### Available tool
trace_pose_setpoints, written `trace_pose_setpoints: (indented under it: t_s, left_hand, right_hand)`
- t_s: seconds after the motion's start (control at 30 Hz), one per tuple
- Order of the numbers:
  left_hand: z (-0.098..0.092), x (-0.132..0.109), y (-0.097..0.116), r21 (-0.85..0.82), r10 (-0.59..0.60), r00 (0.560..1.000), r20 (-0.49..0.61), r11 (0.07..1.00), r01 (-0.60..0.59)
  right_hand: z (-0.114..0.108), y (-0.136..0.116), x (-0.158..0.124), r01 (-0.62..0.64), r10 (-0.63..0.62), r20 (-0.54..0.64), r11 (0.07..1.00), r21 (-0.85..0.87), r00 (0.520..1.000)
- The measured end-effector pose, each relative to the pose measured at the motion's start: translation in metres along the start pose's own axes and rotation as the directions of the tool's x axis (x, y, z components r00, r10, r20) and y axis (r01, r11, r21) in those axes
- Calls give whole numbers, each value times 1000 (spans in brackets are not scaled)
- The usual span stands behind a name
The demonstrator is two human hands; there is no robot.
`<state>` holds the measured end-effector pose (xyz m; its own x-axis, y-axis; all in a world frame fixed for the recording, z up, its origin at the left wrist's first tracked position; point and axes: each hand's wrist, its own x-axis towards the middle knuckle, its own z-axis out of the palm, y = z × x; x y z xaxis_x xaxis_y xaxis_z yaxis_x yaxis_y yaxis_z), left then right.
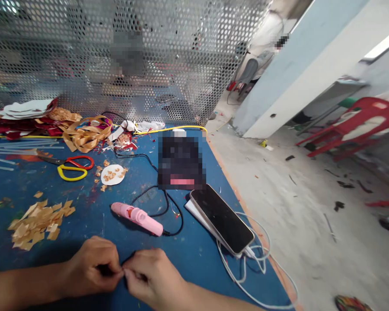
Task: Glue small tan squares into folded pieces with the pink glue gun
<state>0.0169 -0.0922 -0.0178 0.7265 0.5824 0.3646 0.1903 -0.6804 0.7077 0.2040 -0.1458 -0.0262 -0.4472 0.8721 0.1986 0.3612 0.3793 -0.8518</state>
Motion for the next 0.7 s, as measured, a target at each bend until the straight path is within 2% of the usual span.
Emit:
trace_pose_setpoints:
  t_s: [0.23, 0.53, 0.7]
  left_hand:
    - [-7, 1, -2, -48, -135, 991, -12, 990, 135]
    - [-17, -5, -7, -81, -172, 985, 16, 982, 172]
    - [-16, -5, -5, -107, -212, 976, 49, 970, 216]
  right_hand:
    - [2, -6, 8, -39, 42, -56, 997, 63, 998]
    - [6, -13, 20, -53, 59, -57, 993, 104, 997]
    - [4, -11, 21, -94, 99, -16, 973, 211, 995]
